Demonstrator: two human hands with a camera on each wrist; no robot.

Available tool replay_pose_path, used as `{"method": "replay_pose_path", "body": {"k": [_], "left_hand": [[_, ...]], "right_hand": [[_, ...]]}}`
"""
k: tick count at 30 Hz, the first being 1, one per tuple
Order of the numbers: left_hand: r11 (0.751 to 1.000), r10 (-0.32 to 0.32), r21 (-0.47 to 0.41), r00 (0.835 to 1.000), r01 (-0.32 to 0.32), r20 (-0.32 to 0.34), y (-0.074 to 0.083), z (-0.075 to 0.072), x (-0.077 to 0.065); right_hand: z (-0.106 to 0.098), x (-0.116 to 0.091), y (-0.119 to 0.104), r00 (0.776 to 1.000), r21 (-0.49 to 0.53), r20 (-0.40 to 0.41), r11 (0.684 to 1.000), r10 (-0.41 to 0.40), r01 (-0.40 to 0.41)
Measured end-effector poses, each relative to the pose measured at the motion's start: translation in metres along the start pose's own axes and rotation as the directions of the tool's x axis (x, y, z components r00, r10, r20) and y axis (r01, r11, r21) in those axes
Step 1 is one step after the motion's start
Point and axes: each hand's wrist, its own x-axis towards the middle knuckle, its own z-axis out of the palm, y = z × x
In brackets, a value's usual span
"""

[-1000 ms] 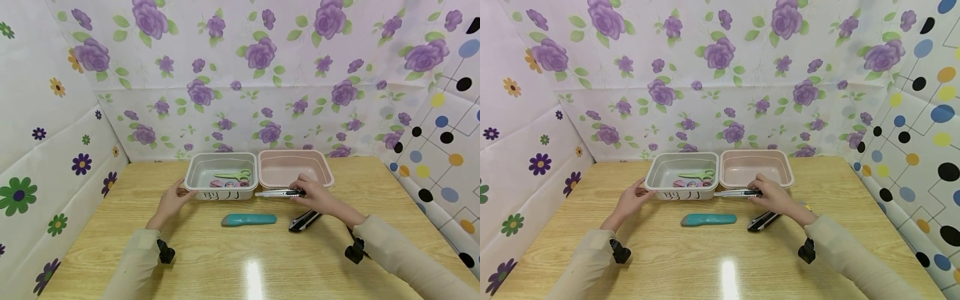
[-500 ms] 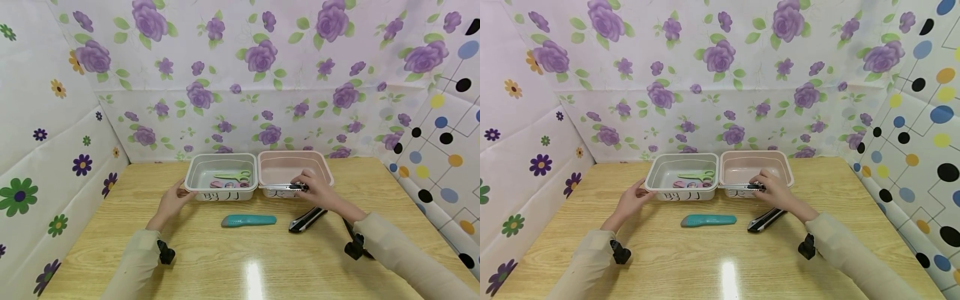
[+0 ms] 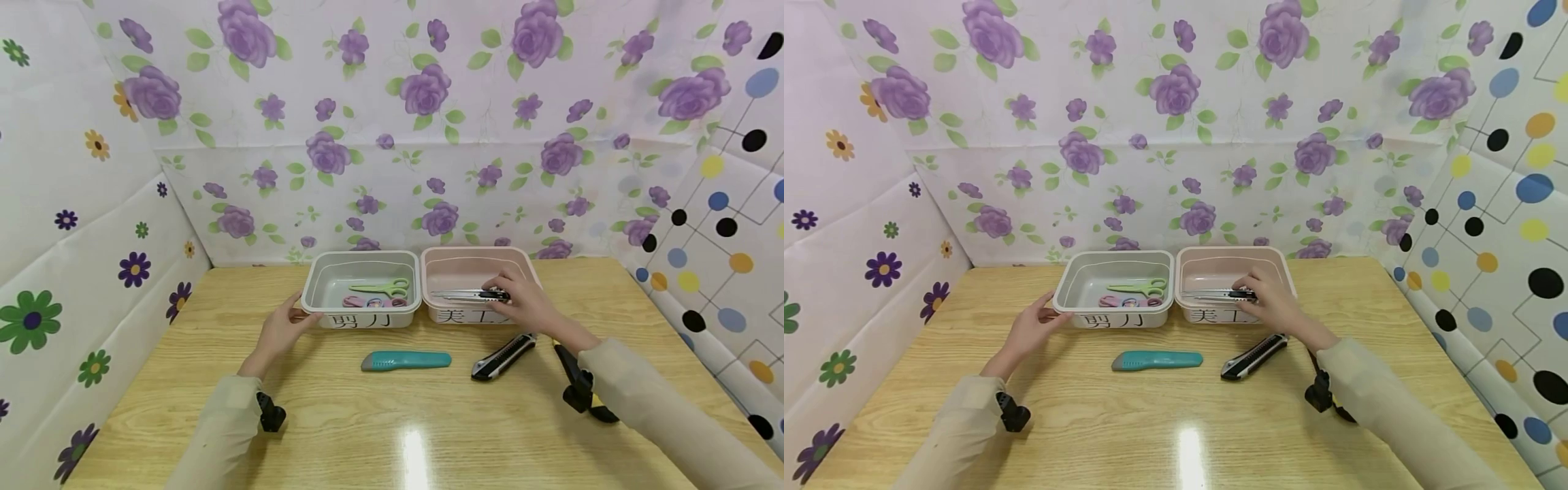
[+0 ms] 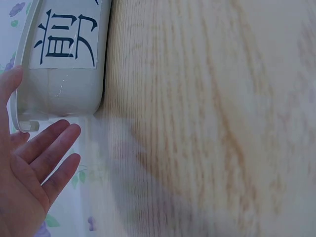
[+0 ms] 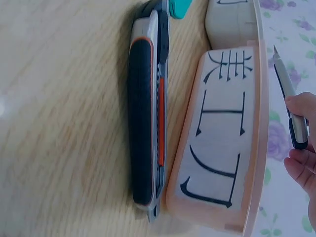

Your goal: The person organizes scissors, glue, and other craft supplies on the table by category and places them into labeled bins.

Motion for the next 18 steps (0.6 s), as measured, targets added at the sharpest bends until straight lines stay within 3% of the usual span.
{"method": "replay_pose_path", "body": {"k": [11,18], "left_hand": [[1.0,0.014,0.02,1.0,-0.014,-0.008,-0.001,0.0,0.0],[1.0,0.019,0.02,1.0,-0.019,-0.005,-0.001,0.0,0.0]], "right_hand": [[-0.005,-0.003,0.022,0.991,-0.079,0.078,0.992,0.107,-0.1],[-0.006,-0.002,0.036,0.989,-0.069,0.071,0.99,0.127,-0.123]]}}
